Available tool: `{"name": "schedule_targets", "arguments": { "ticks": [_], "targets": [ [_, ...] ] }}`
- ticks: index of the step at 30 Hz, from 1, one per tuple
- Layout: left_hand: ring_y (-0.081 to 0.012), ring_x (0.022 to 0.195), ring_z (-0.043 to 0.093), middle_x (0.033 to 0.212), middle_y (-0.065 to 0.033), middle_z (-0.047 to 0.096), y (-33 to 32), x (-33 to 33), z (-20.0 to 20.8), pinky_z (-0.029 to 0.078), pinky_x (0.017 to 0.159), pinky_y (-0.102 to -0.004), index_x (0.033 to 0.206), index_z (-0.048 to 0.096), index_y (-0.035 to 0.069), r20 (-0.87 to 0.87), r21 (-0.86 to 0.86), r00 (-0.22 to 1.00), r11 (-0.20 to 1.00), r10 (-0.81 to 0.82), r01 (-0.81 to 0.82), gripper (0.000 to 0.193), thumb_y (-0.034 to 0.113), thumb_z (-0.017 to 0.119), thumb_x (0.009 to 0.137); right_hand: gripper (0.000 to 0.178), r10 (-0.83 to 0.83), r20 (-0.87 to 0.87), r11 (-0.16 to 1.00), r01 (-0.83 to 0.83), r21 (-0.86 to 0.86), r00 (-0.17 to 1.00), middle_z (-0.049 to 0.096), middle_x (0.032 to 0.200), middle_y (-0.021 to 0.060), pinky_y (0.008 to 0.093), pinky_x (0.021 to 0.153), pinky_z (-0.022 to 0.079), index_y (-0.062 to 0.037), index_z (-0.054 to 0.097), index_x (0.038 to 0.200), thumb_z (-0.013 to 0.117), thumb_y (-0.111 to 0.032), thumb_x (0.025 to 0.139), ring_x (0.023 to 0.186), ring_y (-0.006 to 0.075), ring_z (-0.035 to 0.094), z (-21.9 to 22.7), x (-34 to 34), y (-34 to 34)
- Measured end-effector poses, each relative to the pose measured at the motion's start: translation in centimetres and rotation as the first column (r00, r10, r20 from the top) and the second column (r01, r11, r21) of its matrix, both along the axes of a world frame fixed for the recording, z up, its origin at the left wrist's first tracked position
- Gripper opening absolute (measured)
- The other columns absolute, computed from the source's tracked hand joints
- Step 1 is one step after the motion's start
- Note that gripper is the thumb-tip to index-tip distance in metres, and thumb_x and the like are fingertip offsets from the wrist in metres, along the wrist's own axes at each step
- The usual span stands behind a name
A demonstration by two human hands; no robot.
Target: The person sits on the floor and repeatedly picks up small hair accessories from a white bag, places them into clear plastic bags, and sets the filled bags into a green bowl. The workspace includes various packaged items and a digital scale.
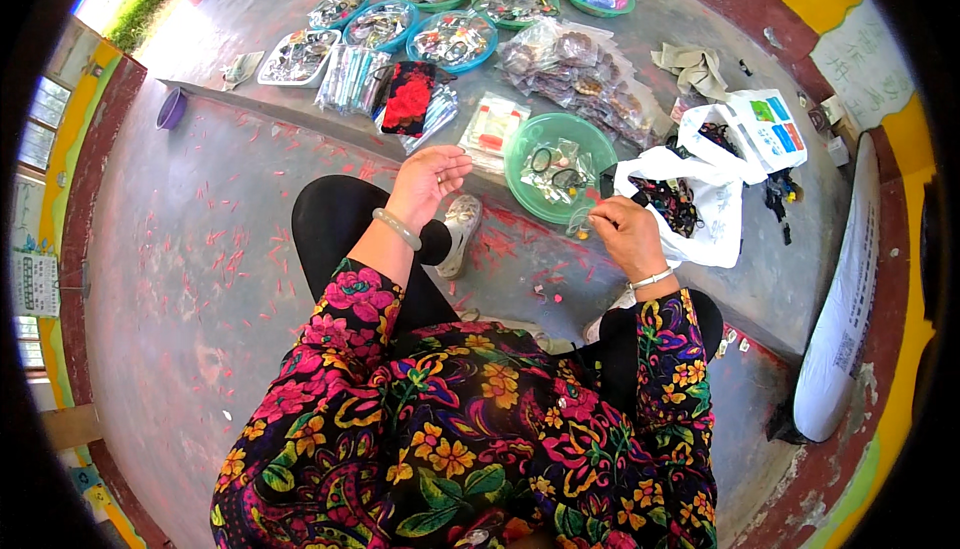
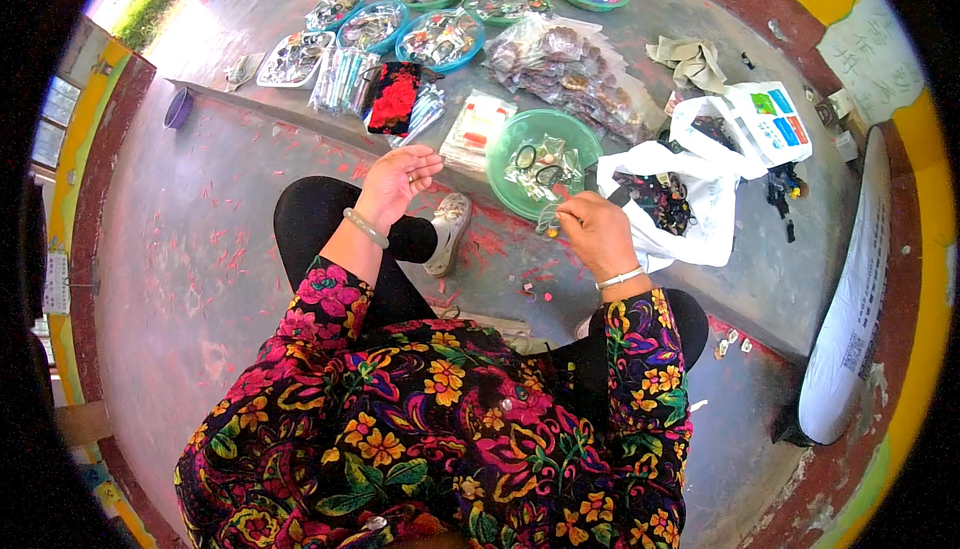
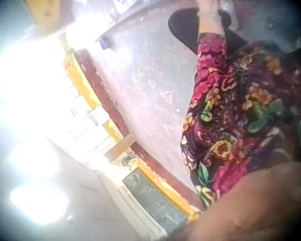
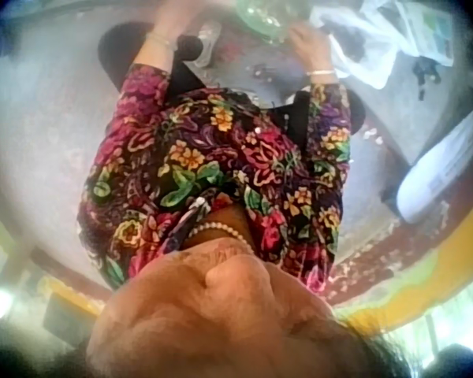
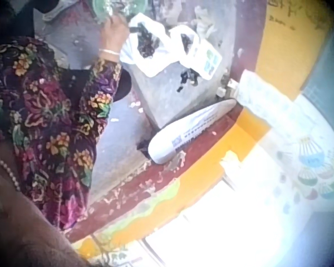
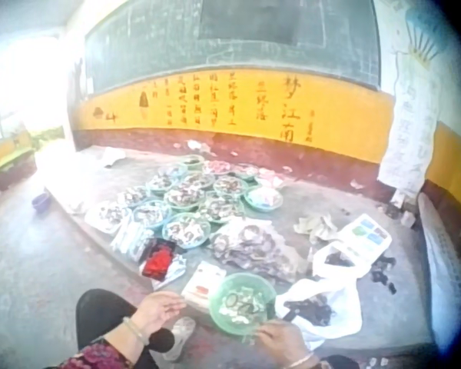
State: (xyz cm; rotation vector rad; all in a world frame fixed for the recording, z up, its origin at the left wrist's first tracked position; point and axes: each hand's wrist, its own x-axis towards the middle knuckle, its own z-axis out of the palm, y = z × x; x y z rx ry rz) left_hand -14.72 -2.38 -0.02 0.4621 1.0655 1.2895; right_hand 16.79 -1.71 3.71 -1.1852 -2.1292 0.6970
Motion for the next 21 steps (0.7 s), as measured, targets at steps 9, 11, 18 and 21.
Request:
{"name": "schedule_targets", "arguments": {
  "ticks": [9,11,18,21],
  "targets": [
    [-0.0197,0.085,0.06,0.097,-0.0146,0.061,0.1,1.6,0.0,0.049,0.067,-0.028,0.102,0.055,-0.002,-0.071,0.034,0.991,0.993,-0.114,0.117,0.022,0.009,0.052,0.083,0.008,0.037,0.028,0.999,-0.036,-0.028,0.999,0.058,0.073,0.0098,0.0344,0.059,0.045,-0.0041,0.062,0.076,0.06,-0.011,0.072,0.068,0.0282,0.057,0.0,-0.2,0.0],
    [-0.0177,0.088,0.059,0.101,-0.0126,0.06,-0.2,3.2,0.4,0.049,0.065,-0.0265,0.107,0.054,0.001,-0.086,0.118,0.955,0.949,-0.284,0.293,0.025,0.01,0.054,0.083,0.008,0.044,-0.006,0.998,-0.044,-0.048,0.999,0.058,0.073,0.0098,0.0343,0.058,0.044,-0.0042,0.062,0.076,0.061,-0.011,0.072,0.067,0.0281,0.057,-0.2,-0.3,0.0],
    [-0.0087,0.096,0.052,0.12,-0.0034,0.05,-0.7,9.5,2.2,0.046,0.059,-0.0192,0.124,0.043,0.006,-0.191,0.025,0.725,0.735,-0.662,0.678,0.046,0.011,0.059,0.081,0.008,0.074,-0.088,0.994,-0.081,-0.076,0.993,0.057,0.071,0.0101,0.0331,0.058,0.045,-0.0038,0.061,0.077,0.06,-0.01,0.072,0.065,0.027,0.057,-0.2,-1.2,-0.2],
    [-0.0072,0.091,0.053,0.115,-0.001,0.052,-0.5,11.0,2.1,0.047,0.062,-0.0192,0.126,0.042,0.007,-0.17,0.079,0.652,0.649,-0.739,0.756,0.047,0.007,0.056,0.082,0.006,0.094,-0.072,0.993,-0.098,-0.06,0.993,0.057,0.071,0.0103,0.0328,0.057,0.045,-0.0037,0.061,0.076,0.059,-0.009,0.073,0.065,0.0272,0.057,0.2,-1.4,-0.7]
  ]
}}
